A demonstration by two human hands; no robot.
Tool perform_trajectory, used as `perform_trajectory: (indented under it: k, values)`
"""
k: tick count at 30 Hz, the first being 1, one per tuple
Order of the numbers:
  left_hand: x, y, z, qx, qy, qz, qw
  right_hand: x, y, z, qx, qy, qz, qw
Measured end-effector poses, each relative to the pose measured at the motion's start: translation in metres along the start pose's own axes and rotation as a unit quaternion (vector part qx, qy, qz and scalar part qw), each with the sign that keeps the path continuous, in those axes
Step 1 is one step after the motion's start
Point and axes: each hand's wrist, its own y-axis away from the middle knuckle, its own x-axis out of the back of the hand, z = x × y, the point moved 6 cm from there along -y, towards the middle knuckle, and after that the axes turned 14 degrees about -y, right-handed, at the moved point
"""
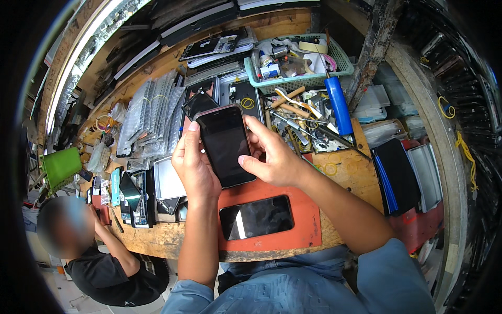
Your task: The person holds a smartphone with both hands and repeatedly taps and swipes the screen. The device remains in hand throughout the clip, and no tools are used. The background shows a cluttered electronics repair workspace with parts and tools.
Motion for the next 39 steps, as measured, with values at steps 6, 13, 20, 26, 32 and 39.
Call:
perform_trajectory:
  k: [6, 13, 20, 26, 32, 39]
  values:
    - [0.0, -0.001, -0.001, 0.002, 0.004, -0.01, 1.0, 0.0, 0.0, -0.002, 0.007, 0.002, 0.014, 1.0]
    - [0.007, -0.004, -0.007, -0.012, -0.007, -0.033, 0.999, 0.0, 0.0, -0.001, 0.046, -0.01, 0.017, 0.999]
    - [0.005, -0.003, -0.005, -0.007, -0.011, -0.028, 1.0, 0.004, 0.0, 0.003, 0.051, -0.033, 0.015, 0.998]
    - [-0.002, 0.002, 0.003, -0.011, -0.011, 0.001, 1.0, 0.003, 0.0, -0.002, 0.039, -0.051, 0.035, 0.997]
    - [-0.005, 0.003, 0.005, -0.009, -0.008, 0.0, 1.0, 0.004, -0.001, -0.004, 0.046, -0.039, 0.037, 0.997]
    - [-0.001, 0.0, 0.001, -0.019, -0.012, -0.01, 1.0, 0.002, -0.001, -0.002, 0.036, -0.075, 0.027, 0.996]
